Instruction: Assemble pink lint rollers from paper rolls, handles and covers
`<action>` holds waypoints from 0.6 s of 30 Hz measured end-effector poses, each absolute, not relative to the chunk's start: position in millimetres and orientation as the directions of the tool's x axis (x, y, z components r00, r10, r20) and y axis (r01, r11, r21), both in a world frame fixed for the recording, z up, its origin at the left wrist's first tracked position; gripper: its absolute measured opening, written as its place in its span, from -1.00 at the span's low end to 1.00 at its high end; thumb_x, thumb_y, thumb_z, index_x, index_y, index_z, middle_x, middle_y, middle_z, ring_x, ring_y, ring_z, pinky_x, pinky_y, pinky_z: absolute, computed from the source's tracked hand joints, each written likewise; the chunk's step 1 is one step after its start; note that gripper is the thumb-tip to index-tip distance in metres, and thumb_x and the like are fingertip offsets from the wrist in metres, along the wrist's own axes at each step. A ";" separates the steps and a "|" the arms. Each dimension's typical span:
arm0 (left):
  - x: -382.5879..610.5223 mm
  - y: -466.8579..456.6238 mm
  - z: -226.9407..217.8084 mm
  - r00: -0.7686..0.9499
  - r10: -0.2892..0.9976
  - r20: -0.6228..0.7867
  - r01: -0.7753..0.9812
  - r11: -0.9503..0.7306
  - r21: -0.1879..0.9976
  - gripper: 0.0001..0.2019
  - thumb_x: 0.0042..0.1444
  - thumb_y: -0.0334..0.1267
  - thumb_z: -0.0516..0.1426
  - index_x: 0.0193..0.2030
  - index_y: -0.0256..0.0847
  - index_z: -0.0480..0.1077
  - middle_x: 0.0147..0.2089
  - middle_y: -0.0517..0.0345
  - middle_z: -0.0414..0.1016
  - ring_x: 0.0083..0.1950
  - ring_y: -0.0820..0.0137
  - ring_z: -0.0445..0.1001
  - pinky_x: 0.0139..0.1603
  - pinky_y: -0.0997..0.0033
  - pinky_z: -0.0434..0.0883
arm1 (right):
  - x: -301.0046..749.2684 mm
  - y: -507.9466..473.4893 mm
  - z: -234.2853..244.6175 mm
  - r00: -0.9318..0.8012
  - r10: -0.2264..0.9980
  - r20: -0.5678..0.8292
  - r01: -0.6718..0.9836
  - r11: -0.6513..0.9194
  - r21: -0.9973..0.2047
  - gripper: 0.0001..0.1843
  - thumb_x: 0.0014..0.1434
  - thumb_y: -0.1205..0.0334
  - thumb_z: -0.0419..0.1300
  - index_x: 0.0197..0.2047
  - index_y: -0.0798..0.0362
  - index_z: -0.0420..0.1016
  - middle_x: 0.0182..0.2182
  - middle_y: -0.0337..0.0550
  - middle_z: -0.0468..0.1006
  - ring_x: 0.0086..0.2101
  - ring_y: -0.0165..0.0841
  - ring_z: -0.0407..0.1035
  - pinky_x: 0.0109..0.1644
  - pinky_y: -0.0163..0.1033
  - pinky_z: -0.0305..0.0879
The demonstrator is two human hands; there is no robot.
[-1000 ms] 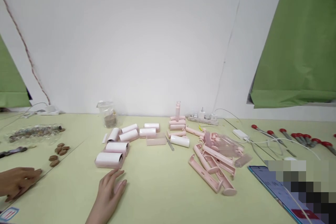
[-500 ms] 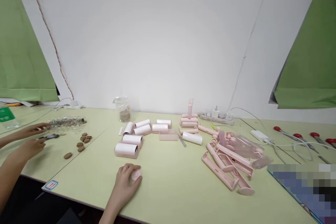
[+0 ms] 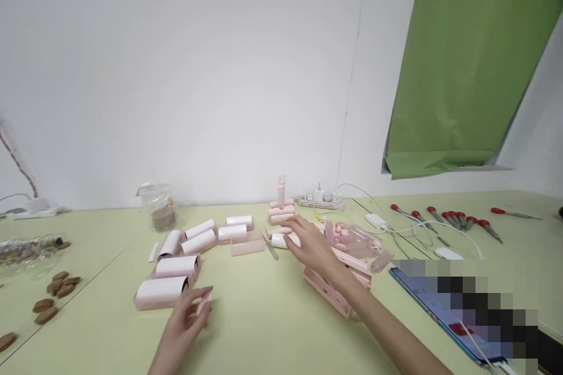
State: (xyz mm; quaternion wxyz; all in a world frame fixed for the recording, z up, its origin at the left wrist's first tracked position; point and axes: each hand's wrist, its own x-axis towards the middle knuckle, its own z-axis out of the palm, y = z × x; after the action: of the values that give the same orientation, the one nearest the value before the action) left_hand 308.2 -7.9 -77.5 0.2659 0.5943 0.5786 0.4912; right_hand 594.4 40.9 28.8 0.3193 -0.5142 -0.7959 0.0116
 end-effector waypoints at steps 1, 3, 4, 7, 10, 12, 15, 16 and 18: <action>317.3 3.6 -72.0 -0.088 0.948 0.307 0.476 -0.230 0.849 -0.62 -0.07 0.07 0.02 -0.23 -0.16 0.35 -0.13 0.05 0.37 -0.31 0.34 0.43 -0.40 0.39 0.43 | 591.5 62.2 21.3 -0.207 0.899 0.386 0.876 0.346 -0.336 -0.74 0.10 0.42 0.04 -0.12 0.04 0.35 -0.10 -0.11 0.39 -0.07 -0.30 0.23 -0.02 -0.20 0.15; 335.7 29.3 -60.1 0.026 0.922 0.386 0.592 -0.325 0.737 -0.68 -0.04 -0.03 0.02 -0.24 -0.18 0.35 -0.19 0.05 0.37 -0.25 0.31 0.41 -0.36 0.38 0.41 | 591.4 99.9 5.5 -0.095 0.959 0.268 0.919 0.188 -0.346 -0.78 0.13 0.43 0.01 -0.15 0.13 0.38 -0.12 -0.02 0.40 -0.09 -0.28 0.26 -0.02 -0.14 0.15; 344.0 42.6 -54.6 0.053 0.904 0.424 0.636 -0.358 0.684 -0.71 -0.02 -0.08 0.01 -0.21 -0.18 0.33 -0.19 0.05 0.37 -0.22 0.31 0.40 -0.32 0.36 0.40 | 593.7 114.7 -1.9 -0.039 0.974 0.223 0.927 0.118 -0.355 -0.80 0.16 0.36 0.01 -0.15 0.14 0.37 -0.14 -0.02 0.40 -0.12 -0.28 0.28 -0.05 -0.11 0.17; 362.5 79.9 -44.3 0.119 0.832 0.542 0.716 -0.450 0.534 -0.74 0.07 -0.15 -0.05 -0.16 -0.16 0.32 -0.17 0.08 0.35 -0.13 0.31 0.36 -0.13 0.29 0.32 | 603.2 141.8 -20.7 0.043 0.995 0.091 0.925 -0.006 -0.381 -0.76 0.18 0.18 0.02 -0.17 0.15 0.35 -0.22 -0.12 0.43 -0.25 -0.35 0.34 -0.16 -0.12 0.27; 372.1 105.7 -44.8 0.151 0.815 0.559 0.739 -0.468 0.484 -0.75 0.08 -0.16 -0.04 -0.18 -0.17 0.35 -0.20 0.07 0.36 -0.08 0.28 0.33 0.03 0.17 0.19 | 607.7 151.5 -35.3 0.007 1.000 0.026 0.911 0.005 -0.412 -0.74 0.18 0.14 0.02 -0.21 0.15 0.37 -0.29 -0.16 0.44 -0.32 -0.39 0.35 -0.22 -0.18 0.30; 374.8 113.9 -49.6 0.175 0.827 0.535 0.744 -0.466 0.478 -0.78 0.07 -0.16 -0.01 -0.23 -0.15 0.37 -0.23 0.11 0.38 -0.11 0.28 0.35 0.07 0.09 0.13 | 607.9 154.5 -42.9 -0.033 0.999 0.023 0.900 0.040 -0.435 -0.73 0.18 0.13 0.01 -0.23 0.16 0.37 -0.30 -0.17 0.44 -0.33 -0.40 0.35 -0.23 -0.18 0.29; 374.8 113.9 -58.2 0.207 0.848 0.488 0.746 -0.459 0.482 -0.78 0.09 -0.14 -0.03 -0.25 -0.14 0.38 -0.24 0.14 0.38 -0.17 0.31 0.37 0.02 0.12 0.18 | 609.5 157.7 -49.5 -0.097 0.994 0.046 0.878 0.107 -0.466 -0.71 0.19 0.11 -0.01 -0.25 0.15 0.38 -0.30 -0.16 0.44 -0.30 -0.38 0.34 -0.20 -0.17 0.27; 374.0 111.6 -60.5 0.213 0.854 0.475 0.746 -0.456 0.485 -0.77 0.11 -0.14 -0.05 -0.25 -0.14 0.37 -0.23 0.14 0.38 -0.17 0.32 0.37 0.00 0.16 0.20 | 610.9 158.4 -50.4 -0.118 0.991 0.057 0.870 0.131 -0.475 -0.71 0.19 0.10 -0.01 -0.25 0.15 0.38 -0.29 -0.16 0.44 -0.29 -0.38 0.34 -0.18 -0.16 0.25; 371.6 104.9 -63.4 0.223 0.862 0.456 0.742 -0.453 0.494 -0.75 0.14 -0.15 -0.10 -0.24 -0.14 0.35 -0.23 0.14 0.37 -0.16 0.34 0.37 -0.03 0.22 0.23 | 614.3 159.2 -50.5 -0.147 0.985 0.084 0.855 0.170 -0.490 -0.69 0.18 0.08 -0.02 -0.23 0.15 0.38 -0.25 -0.13 0.44 -0.26 -0.36 0.33 -0.14 -0.14 0.22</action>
State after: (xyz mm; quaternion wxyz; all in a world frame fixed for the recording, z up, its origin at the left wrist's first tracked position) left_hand 371.6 104.9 -63.4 0.0858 0.7773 0.5158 0.3500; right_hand 614.3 159.2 -50.5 0.1966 -0.6226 -0.7391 0.1658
